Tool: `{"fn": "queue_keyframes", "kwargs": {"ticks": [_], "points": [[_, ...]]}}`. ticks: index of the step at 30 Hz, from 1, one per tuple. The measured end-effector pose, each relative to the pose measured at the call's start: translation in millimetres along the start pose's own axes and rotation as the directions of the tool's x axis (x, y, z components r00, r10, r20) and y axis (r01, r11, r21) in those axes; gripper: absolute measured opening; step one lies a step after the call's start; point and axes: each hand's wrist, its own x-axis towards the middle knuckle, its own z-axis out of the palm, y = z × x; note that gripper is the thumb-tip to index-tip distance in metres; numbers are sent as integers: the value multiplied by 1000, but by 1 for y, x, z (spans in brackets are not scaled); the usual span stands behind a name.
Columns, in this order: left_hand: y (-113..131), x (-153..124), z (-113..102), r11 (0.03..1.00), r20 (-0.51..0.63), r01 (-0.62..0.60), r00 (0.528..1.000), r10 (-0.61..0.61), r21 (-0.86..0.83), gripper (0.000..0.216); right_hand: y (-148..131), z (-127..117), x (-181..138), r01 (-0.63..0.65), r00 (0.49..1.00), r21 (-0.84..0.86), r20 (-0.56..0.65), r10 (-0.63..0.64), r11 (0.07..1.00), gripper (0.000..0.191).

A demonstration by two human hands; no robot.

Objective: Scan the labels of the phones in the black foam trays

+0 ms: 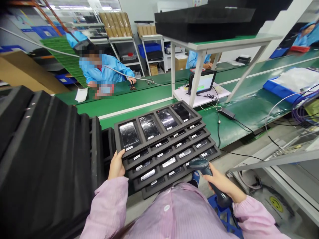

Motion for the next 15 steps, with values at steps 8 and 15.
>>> {"fn": "queue_keyframes", "kwargs": {"ticks": [8,15], "points": [[-7,5,-4,999,39,-24,999,25,-22,30,-3,19,-12,-5,1000,-19,19,5,1000,44],[-10,9,-7,998,76,-43,996,46,-45,34,-15,68,-17,-27,995,-5,101,27,1000,56]]}}
